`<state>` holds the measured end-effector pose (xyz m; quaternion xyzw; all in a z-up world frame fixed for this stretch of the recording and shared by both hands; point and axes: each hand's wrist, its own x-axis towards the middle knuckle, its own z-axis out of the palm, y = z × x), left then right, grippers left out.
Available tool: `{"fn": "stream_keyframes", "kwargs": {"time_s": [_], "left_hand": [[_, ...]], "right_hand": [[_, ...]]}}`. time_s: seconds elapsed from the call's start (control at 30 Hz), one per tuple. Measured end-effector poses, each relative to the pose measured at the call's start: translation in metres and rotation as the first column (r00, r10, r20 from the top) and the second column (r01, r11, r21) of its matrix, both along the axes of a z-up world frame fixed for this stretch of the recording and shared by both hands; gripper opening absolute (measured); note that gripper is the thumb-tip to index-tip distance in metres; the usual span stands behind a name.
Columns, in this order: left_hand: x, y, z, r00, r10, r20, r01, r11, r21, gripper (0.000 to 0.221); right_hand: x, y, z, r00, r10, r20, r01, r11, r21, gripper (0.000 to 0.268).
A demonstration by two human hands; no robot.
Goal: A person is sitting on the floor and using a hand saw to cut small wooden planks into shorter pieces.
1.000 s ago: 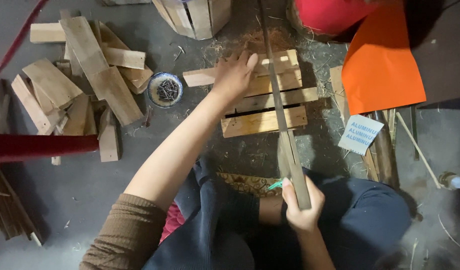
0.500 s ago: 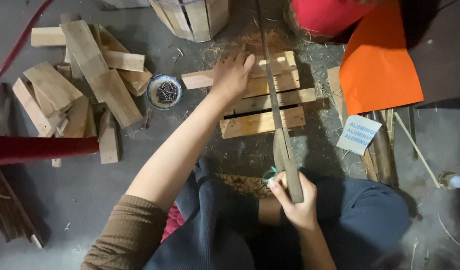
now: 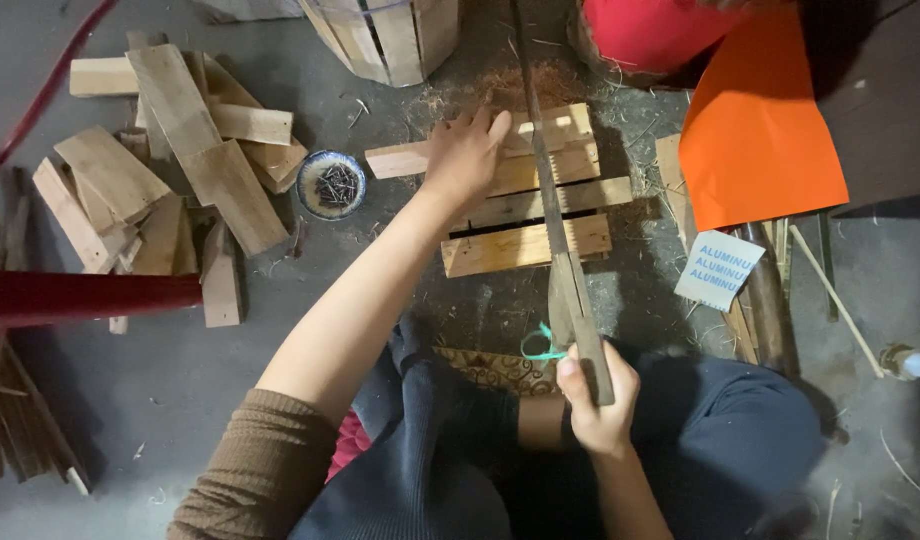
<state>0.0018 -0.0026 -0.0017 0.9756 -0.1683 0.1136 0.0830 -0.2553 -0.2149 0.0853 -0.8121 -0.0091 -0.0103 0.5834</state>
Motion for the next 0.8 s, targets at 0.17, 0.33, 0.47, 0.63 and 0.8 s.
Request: {"fn": "stream_keyframes", "kwargs": {"time_s": [0.17, 0.33, 0.47, 0.63, 0.8], "left_hand": [[-0.001, 0.001, 0.001, 0.999, 0.003, -0.04, -0.002, 0.999, 0.033, 0.036], [0.006, 0.001, -0.009, 1.0, 0.02, -0.023, -0.018, 0.996, 0.083, 0.033], [0.017, 0.002, -0.015, 0.997, -0.001, -0.081, -0.001, 1.0, -0.028, 0.025], [0.024, 0.0, -0.024, 1.0, -0.015, -0.005, 0.015, 0.999, -0.043, 0.023], [0.019, -0.003, -0.006, 1.0, 0.001, -0.017, -0.002, 1.0, -0.025, 0.027]], "right_hand": [[-0.006, 0.012, 0.001, 0.99, -0.115, -0.076, 0.127, 0.977, 0.169, 0.01], [0.004, 0.021, 0.011, 0.99, -0.139, -0.029, 0.138, 0.99, -0.02, 0.011], [0.008, 0.021, 0.005, 0.99, -0.134, -0.033, 0.134, 0.991, 0.007, 0.008], [0.008, 0.019, 0.002, 0.986, -0.161, -0.036, 0.159, 0.986, -0.045, 0.007], [0.014, 0.019, 0.003, 0.989, -0.149, 0.018, 0.15, 0.983, -0.109, 0.005]]}}
